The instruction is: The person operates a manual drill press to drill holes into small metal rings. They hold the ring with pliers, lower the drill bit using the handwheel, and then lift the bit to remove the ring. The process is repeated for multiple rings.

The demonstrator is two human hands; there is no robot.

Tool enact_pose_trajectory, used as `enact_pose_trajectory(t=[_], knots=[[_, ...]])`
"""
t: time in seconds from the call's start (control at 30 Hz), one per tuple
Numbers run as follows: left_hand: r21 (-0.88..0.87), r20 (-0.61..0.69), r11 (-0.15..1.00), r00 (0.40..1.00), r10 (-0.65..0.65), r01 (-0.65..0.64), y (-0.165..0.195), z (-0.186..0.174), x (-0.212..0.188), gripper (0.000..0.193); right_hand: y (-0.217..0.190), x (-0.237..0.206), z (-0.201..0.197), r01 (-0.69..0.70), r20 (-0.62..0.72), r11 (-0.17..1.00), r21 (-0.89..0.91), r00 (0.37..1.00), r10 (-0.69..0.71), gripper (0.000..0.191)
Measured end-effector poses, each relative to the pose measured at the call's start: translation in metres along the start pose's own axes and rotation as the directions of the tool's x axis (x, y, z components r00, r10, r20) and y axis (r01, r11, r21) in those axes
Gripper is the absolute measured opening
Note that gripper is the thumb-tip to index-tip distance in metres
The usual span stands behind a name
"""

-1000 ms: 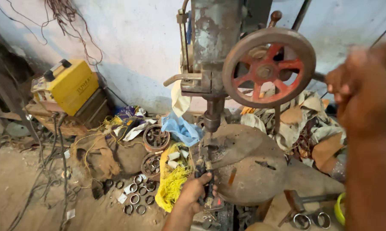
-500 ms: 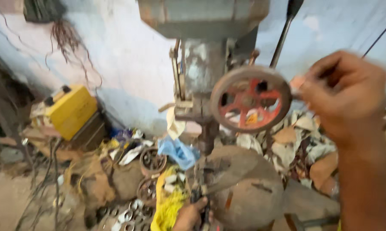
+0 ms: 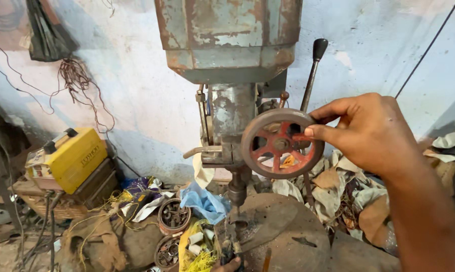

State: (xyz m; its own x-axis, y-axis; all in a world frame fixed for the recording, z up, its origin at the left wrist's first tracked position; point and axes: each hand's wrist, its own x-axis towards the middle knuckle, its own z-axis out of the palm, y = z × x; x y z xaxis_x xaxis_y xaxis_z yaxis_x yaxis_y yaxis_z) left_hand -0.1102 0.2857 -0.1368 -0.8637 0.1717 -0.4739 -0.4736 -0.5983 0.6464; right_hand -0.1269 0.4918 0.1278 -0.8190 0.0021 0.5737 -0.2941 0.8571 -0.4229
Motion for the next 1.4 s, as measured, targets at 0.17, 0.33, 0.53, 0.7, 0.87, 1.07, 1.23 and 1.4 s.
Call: enact_pose_trajectory(t=[0.17, 0.33, 0.53, 0.7, 0.87, 1.07, 1.23, 1.4], knots=[[-0.001, 0.008, 1.000, 1.000, -0.004, 0.004, -0.015, -0.011, 0.020, 0.017, 0.000, 0.001, 0.000, -0.126, 0.059, 0.990, -0.056, 0.990, 0.129, 0.036], [0.001, 0.008, 1.000, 1.000, -0.001, 0.001, -0.034, -0.019, 0.066, 0.018, 0.010, 0.002, -0.001, -0.013, 0.026, 1.000, -0.004, 1.000, 0.013, 0.036], [0.005, 0.017, 1.000, 1.000, -0.005, 0.005, -0.035, -0.011, 0.056, 0.018, 0.014, 0.005, -0.008, 0.038, 0.008, 0.998, 0.052, 0.999, -0.038, 0.035], [0.001, 0.042, 1.000, 0.999, -0.001, 0.001, -0.045, -0.027, 0.050, 0.019, 0.012, -0.001, -0.008, 0.012, -0.013, 1.000, -0.009, 1.000, -0.012, 0.038], [0.060, 0.110, 0.998, 0.994, -0.016, 0.010, -0.056, -0.045, 0.051, 0.022, 0.013, -0.014, -0.002, 0.281, -0.236, 0.934, 0.219, 0.945, -0.229, 0.024], [-0.009, 0.066, 0.998, 0.996, -0.065, 0.066, -0.056, -0.044, 0.034, 0.023, 0.014, -0.024, -0.001, 0.269, -0.282, 0.935, 0.230, 0.938, -0.200, 0.021], [-0.102, 0.075, 0.991, 0.994, -0.075, 0.083, -0.055, -0.047, 0.026, 0.023, 0.018, -0.027, 0.002, 0.306, -0.297, 0.922, 0.238, 0.927, -0.231, 0.023], [-0.047, 0.038, 0.998, 0.998, -0.047, 0.048, -0.057, -0.053, 0.031, 0.019, 0.024, -0.041, 0.013, 0.275, -0.320, 0.865, 0.420, 0.937, -0.143, 0.024]])
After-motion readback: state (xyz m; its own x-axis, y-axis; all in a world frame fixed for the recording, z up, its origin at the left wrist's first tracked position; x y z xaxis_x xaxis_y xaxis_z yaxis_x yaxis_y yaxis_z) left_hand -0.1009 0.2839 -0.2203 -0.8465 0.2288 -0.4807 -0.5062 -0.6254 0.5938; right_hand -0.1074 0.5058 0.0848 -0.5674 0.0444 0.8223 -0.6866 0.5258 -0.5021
